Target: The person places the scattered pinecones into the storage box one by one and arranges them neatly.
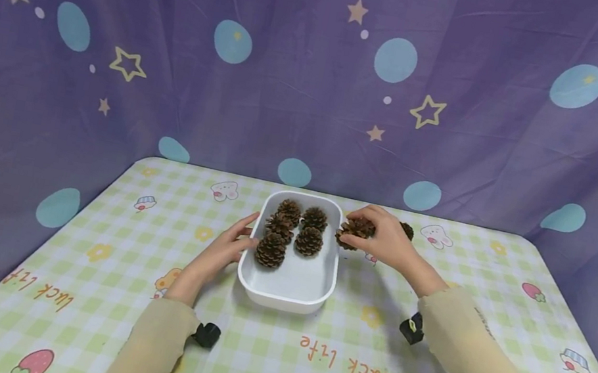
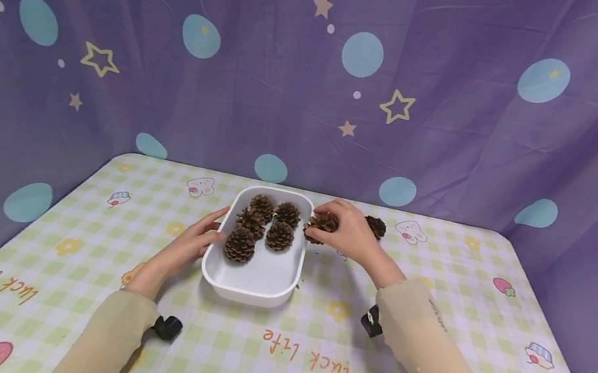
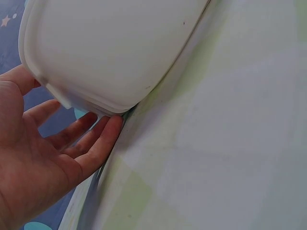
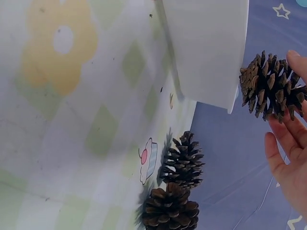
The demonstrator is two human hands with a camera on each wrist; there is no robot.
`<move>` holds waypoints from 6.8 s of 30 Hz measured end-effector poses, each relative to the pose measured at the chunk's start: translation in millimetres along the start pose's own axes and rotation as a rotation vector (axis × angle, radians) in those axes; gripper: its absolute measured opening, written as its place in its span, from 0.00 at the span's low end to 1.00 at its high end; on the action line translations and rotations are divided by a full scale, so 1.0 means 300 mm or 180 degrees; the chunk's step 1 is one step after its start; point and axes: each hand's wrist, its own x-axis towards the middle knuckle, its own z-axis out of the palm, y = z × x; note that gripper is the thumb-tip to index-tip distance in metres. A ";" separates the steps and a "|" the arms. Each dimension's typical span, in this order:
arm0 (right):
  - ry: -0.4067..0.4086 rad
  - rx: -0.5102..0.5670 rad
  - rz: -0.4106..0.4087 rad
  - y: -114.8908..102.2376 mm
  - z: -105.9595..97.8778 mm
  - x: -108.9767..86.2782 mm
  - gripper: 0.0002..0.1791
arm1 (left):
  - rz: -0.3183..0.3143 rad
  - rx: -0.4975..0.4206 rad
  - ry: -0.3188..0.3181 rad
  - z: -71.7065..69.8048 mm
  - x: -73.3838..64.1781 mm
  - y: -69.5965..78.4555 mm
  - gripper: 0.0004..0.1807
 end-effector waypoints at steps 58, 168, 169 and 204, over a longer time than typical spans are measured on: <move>-0.0430 -0.0116 -0.0248 -0.096 0.141 0.038 0.25 | -0.0012 -0.0047 -0.0072 0.000 -0.009 0.017 0.36; -0.0118 -0.0255 -0.0368 -0.027 0.119 -0.004 0.16 | -0.0015 -0.0007 -0.0056 0.000 0.000 0.001 0.35; -0.0109 -0.0275 -0.0356 -0.022 0.116 -0.006 0.16 | -0.0016 -0.0001 -0.0056 0.000 0.000 0.000 0.35; 0.0082 -0.0413 0.0274 0.142 0.041 -0.059 0.19 | -0.0108 -0.0022 -0.0061 0.006 -0.016 0.032 0.34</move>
